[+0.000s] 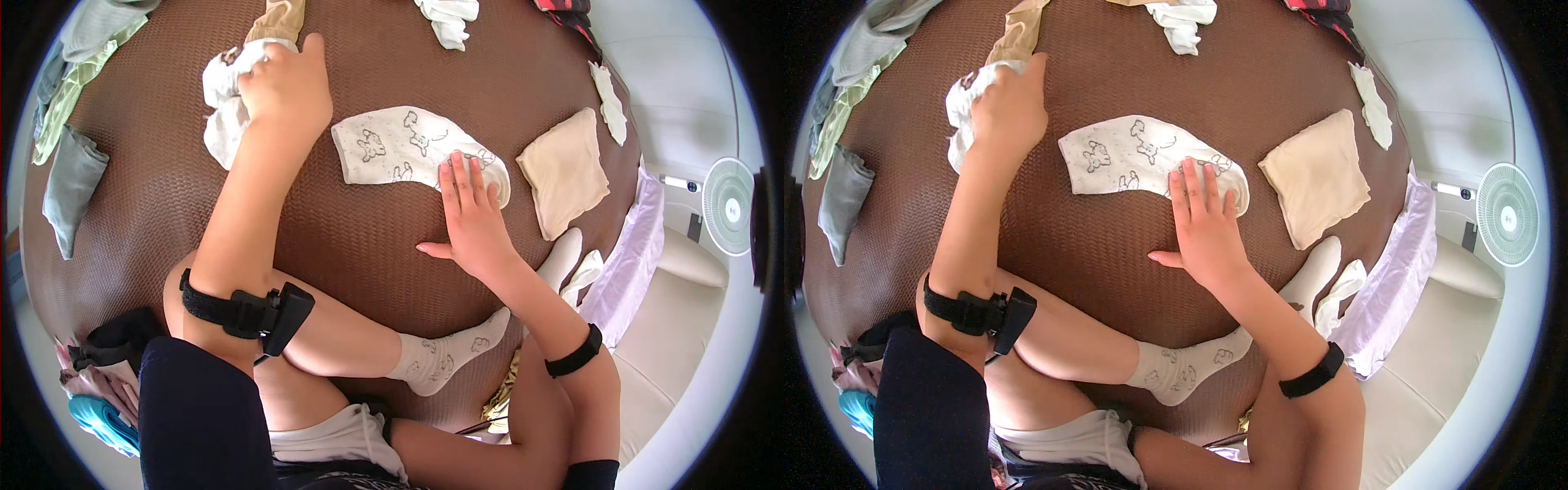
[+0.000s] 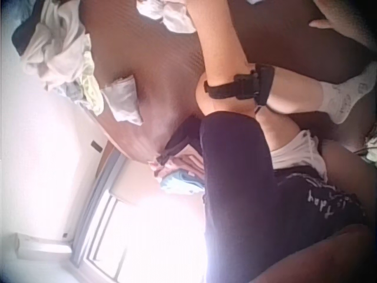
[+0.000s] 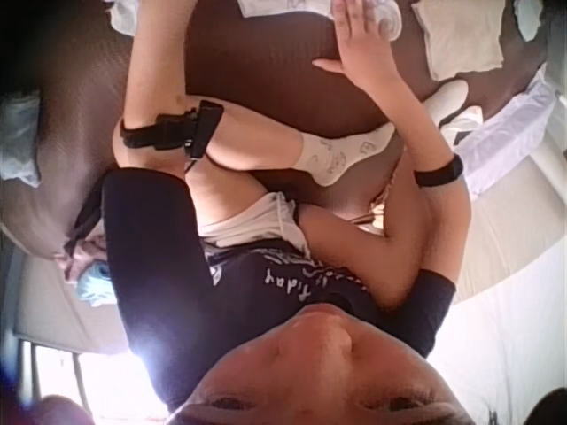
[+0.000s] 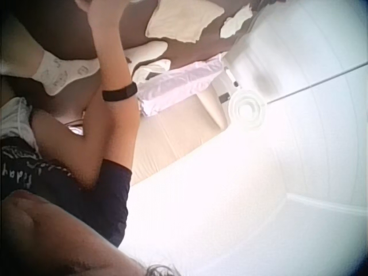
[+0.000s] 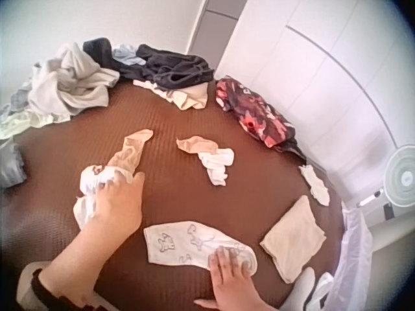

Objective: Folding small socks and organizing them on the bed.

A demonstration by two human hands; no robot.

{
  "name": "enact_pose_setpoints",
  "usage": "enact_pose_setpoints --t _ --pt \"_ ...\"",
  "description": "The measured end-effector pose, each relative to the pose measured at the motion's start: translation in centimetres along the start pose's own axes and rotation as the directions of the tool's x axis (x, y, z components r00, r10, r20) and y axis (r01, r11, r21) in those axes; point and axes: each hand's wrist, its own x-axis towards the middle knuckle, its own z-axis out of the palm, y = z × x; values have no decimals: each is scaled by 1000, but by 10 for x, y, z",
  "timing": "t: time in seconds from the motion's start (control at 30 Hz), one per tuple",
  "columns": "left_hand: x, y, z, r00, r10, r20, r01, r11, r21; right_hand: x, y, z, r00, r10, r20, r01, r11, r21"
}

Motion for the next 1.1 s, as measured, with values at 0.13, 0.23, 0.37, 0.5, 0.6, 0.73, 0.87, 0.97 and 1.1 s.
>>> enact_pose_setpoints --t 0.13,0.23,0.37,0.5,0.6,0.73,0.87,0.97,1.1 --pt "8 0 3 986 -99 133 107 993 -56 -1 -2 -2 1000 21 21 -21 999 -25" --pt "9 2 -3 990 -51 130 67 990 -122 -2 -2 -1 1000 16 16 -16 1000 -4" --pt "4 14 -23 975 192 112 -31 615 -788 -2 -1 1 1000 15 22 -15 1000 -5" --pt "-1 17 -33 741 670 46 132 -78 -988 -4 0 0 1000 14 -18 -14 1000 2" --pt "-7 24 -31 725 687 -47 251 -327 -911 -1 -3 -14 999 30 -24 -29 999 39" --pt "-9 22 -43 642 762 -83 246 -308 -919 9 2 -41 987 136 -83 -37 702 711" --pt "-10 24 -43 643 729 -237 304 -527 -794 18 1 -66 982 185 41 -88 251 964" --pt "-12 24 -49 618 722 -311 375 -618 -691 17 0 -74 987 149 -55 60 -25 998" --pt "-13 24 -43 606 781 -151 416 -473 -777 16 0 -84 990 138 -11 44 -238 970"
